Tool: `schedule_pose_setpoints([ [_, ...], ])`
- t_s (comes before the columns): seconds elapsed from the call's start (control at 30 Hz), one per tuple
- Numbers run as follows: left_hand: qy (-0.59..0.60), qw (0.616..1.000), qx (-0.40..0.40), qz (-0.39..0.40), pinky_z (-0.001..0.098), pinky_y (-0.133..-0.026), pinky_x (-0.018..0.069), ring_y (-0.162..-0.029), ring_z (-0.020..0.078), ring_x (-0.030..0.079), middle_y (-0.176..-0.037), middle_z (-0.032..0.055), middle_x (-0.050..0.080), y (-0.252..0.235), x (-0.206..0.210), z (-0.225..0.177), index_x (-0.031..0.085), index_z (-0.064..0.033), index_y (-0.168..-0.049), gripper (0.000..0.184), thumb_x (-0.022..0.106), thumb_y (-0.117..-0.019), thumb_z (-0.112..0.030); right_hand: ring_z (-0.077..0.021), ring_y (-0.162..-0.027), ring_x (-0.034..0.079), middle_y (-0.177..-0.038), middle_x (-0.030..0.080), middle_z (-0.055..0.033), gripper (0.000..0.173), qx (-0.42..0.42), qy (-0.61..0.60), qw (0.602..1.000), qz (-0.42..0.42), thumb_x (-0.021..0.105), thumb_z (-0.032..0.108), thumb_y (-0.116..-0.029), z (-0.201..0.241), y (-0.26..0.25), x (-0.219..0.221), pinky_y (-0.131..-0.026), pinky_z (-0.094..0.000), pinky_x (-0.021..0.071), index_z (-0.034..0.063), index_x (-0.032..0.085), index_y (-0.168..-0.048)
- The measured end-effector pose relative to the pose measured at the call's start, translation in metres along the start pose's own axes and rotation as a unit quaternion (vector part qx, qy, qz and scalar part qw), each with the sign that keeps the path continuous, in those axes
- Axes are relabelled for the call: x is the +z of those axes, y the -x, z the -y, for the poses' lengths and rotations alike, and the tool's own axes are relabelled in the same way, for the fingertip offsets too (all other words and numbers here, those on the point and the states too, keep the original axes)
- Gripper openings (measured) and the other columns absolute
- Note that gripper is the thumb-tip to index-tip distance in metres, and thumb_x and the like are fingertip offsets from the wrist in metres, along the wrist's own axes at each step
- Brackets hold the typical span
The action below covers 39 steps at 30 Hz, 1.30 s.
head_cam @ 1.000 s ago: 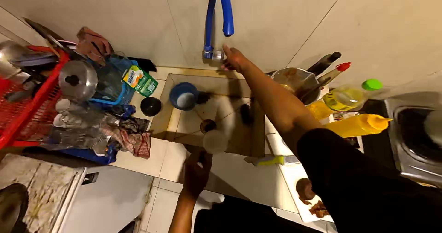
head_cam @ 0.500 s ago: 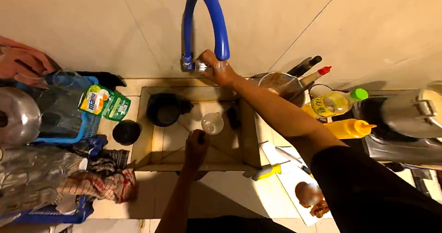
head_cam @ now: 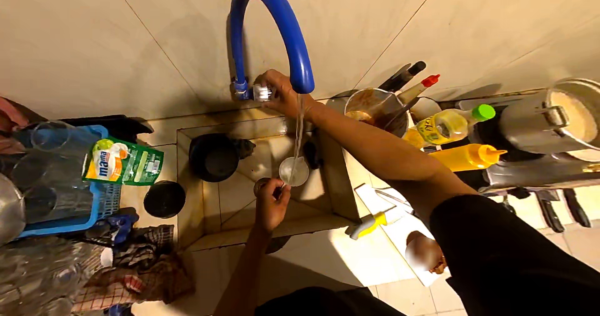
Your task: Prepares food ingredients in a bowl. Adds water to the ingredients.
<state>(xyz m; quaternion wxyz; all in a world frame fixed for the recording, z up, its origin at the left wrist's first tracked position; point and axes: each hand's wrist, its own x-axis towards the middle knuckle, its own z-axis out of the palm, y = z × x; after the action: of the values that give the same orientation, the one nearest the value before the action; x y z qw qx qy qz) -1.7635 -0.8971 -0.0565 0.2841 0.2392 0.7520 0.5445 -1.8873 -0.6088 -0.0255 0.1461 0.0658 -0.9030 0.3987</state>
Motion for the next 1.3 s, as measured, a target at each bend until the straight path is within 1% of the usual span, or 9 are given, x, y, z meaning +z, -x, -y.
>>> schedule_pose_setpoints([
  [0.13,-0.038,0.999,0.006,0.017,0.0253,-0.067,0.0546,-0.07,0.0082,0.062,-0.08,0.0054,0.066,0.0,-0.005,-0.003,0.069,0.001,-0.098,0.02,0.062,-0.0983,-0.017,-0.0134,-0.067,0.065,-0.085,0.066,-0.0081,0.026,0.247,-0.27,0.93,-0.035,0.068,0.018,-0.0982,-0.002,-0.01,0.003,-0.061,-0.029,0.0571,0.0,0.06,-0.116],
  [0.2,-0.157,0.987,0.025,0.028,0.0343,-0.073,0.0558,-0.075,0.0157,0.065,-0.083,0.0087,0.068,0.003,-0.01,-0.016,0.071,-0.0005,-0.099,0.023,0.062,-0.099,-0.021,-0.0114,-0.059,0.062,-0.08,0.068,-0.0069,0.032,0.363,-0.272,0.891,-0.02,0.065,0.03,-0.1014,0.014,-0.018,-0.003,-0.054,-0.0251,0.0526,0.0028,0.062,-0.118],
  [0.37,-0.435,0.892,0.046,0.114,0.0555,-0.075,0.0569,-0.083,0.037,0.072,-0.085,0.0193,0.071,0.021,-0.023,-0.072,0.073,0.0008,-0.094,0.023,0.066,-0.0955,-0.021,-0.0247,-0.081,0.071,-0.102,0.071,-0.0179,0.052,0.36,-0.136,0.922,-0.041,0.062,0.036,-0.103,0.072,0.013,-0.013,-0.075,-0.0424,0.061,-0.0003,0.051,-0.138],
  [0.5,-0.581,0.758,-0.138,0.263,0.0594,-0.09,0.0527,-0.106,0.044,0.068,-0.108,0.0256,0.071,0.038,-0.034,-0.116,0.069,0.0023,-0.117,0.032,0.058,-0.1025,-0.025,-0.0249,-0.082,0.068,-0.093,0.069,-0.0154,0.03,0.279,-0.109,0.949,-0.094,0.062,0.025,-0.1027,0.111,0.112,-0.013,-0.078,-0.0465,0.0579,-0.0017,0.067,-0.115],
  [0.67,-0.626,0.686,-0.22,0.298,0.0589,-0.09,0.0532,-0.109,0.0433,0.067,-0.113,0.0262,0.07,0.073,-0.054,-0.109,0.069,0.0049,-0.114,0.033,0.065,-0.099,-0.023,-0.0233,-0.083,0.072,-0.098,0.072,-0.0141,0.028,0.426,-0.163,0.879,-0.141,0.058,0.024,-0.1056,0.127,0.238,0.004,-0.079,-0.0437,0.0618,-0.0002,0.065,-0.118],
  [0.9,-0.541,0.791,-0.207,0.197,0.0672,-0.092,0.0483,-0.106,0.0478,0.067,-0.106,0.0272,0.071,0.137,-0.106,-0.077,0.072,0.0016,-0.112,0.038,0.061,-0.1015,-0.033,-0.0267,-0.094,0.073,-0.115,0.071,-0.0187,0.063,0.553,-0.206,0.734,-0.335,0.044,0.047,-0.109,0.084,0.293,-0.027,-0.081,-0.0449,0.0611,0.0,0.037,-0.15],
  [1.03,-0.424,0.893,-0.147,0.046,0.059,-0.076,0.0548,-0.081,0.0367,0.069,-0.084,0.0187,0.069,0.198,-0.136,-0.041,0.072,0.0,-0.096,0.029,0.063,-0.0997,-0.028,-0.0144,-0.088,0.071,-0.113,0.072,-0.0084,0.078,0.578,-0.241,0.712,-0.317,0.027,0.066,-0.1054,0.058,0.283,-0.048,-0.077,-0.0337,0.0592,0.0021,0.04,-0.148],
  [1.17,-0.286,0.95,-0.099,-0.073,0.0329,-0.06,0.0507,-0.062,0.0121,0.057,-0.07,0.0045,0.06,0.243,-0.146,0.008,0.069,-0.0025,-0.089,0.028,0.06,-0.0994,-0.027,-0.0066,-0.068,0.065,-0.092,0.069,0.0014,0.046,0.59,-0.281,0.672,-0.348,0.04,0.049,-0.1076,0.047,0.267,-0.06,-0.061,-0.0237,0.0545,0.0108,0.052,-0.131],
  [1.3,-0.22,0.966,0.006,-0.133,0.0211,-0.065,0.0551,-0.072,0.0062,0.062,-0.088,0.0081,0.065,0.27,-0.147,0.049,0.07,0.0009,-0.091,0.022,0.062,-0.0976,-0.018,-0.0052,-0.061,0.061,-0.083,0.065,0.0027,0.028,0.589,-0.262,0.671,-0.366,0.043,0.034,-0.1084,0.05,0.262,-0.06,-0.057,-0.0218,0.0531,0.0109,0.055,-0.121],
])
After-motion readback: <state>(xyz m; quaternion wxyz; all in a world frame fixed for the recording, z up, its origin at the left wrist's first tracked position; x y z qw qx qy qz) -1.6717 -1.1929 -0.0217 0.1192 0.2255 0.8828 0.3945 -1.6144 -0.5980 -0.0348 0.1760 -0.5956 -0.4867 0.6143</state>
